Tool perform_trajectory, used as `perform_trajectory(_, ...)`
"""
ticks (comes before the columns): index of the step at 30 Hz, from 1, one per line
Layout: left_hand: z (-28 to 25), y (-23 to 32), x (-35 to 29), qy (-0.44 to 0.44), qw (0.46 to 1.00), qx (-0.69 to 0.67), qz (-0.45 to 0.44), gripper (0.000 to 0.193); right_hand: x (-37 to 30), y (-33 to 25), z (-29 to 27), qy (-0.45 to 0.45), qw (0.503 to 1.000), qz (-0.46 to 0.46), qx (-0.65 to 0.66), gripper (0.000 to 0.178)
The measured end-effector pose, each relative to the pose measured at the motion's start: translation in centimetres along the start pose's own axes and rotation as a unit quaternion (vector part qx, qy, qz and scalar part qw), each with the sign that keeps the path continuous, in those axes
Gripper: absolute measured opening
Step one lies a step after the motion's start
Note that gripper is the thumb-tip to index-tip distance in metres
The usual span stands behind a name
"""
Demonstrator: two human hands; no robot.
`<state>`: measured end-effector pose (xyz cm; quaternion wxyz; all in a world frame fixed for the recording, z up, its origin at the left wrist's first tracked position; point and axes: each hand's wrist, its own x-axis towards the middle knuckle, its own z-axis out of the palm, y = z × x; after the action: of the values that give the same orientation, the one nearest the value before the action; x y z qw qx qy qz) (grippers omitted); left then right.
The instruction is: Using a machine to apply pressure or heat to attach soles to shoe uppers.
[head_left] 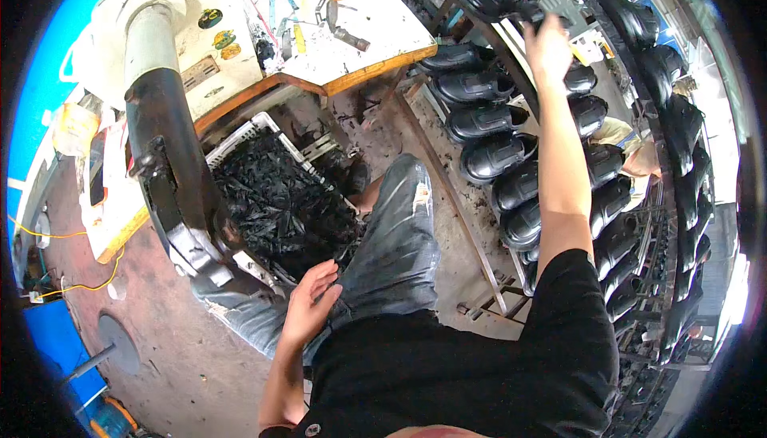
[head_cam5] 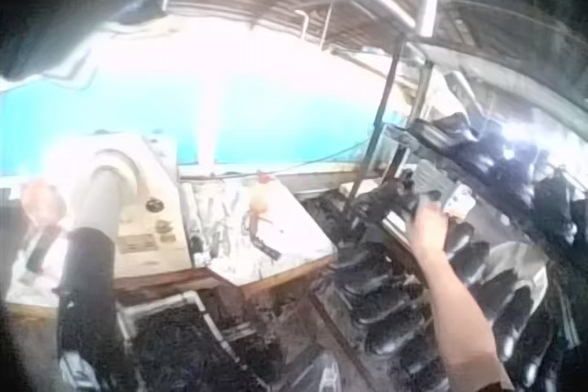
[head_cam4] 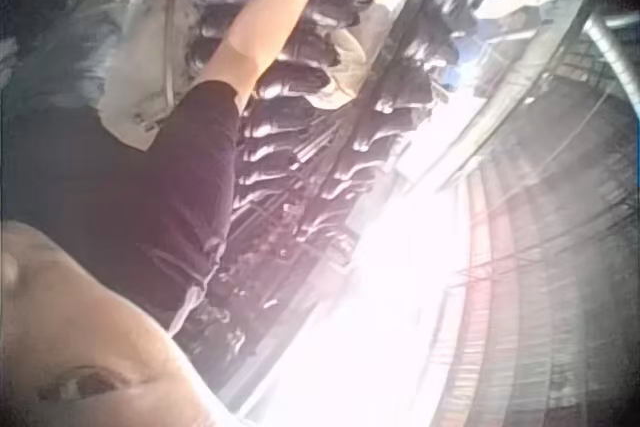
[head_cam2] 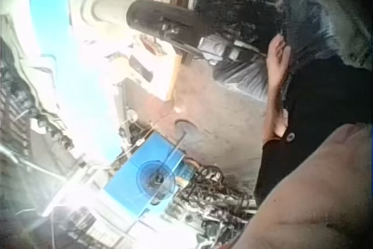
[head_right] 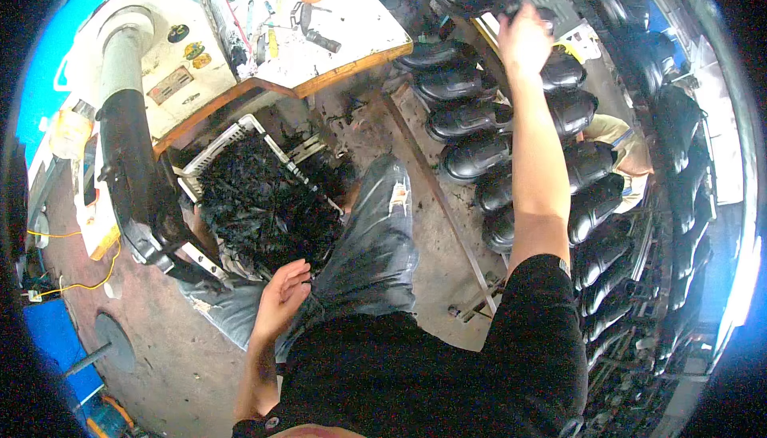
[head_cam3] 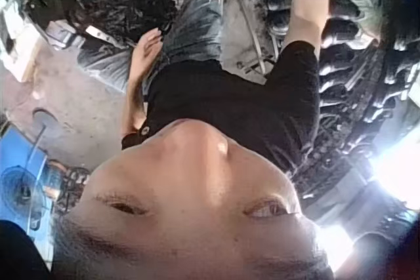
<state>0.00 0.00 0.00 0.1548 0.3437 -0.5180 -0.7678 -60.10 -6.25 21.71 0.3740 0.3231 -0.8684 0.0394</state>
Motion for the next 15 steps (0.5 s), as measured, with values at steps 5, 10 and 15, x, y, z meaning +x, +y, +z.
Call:
perform_trajectory(5, 0.6, 1.9, 0.7, -0.009, 0.999, 0.021, 0.043, 0.053, -7.6, -1.2, -9.2, 0.185, 0.954, -0.107, 0.211, 0.050)
perform_trajectory(10, 1.0, 3.4, -0.6, 0.035, 0.997, -0.053, 0.052, 0.060, -20.0, -3.5, -16.0, -0.023, 0.796, -0.076, 0.601, 0.062)
perform_trajectory(15, 1.6, 3.8, 1.5, 0.007, 0.950, -0.263, 0.170, 0.093, -30.8, -3.0, -12.7, -0.219, 0.383, 0.189, 0.877, 0.081)
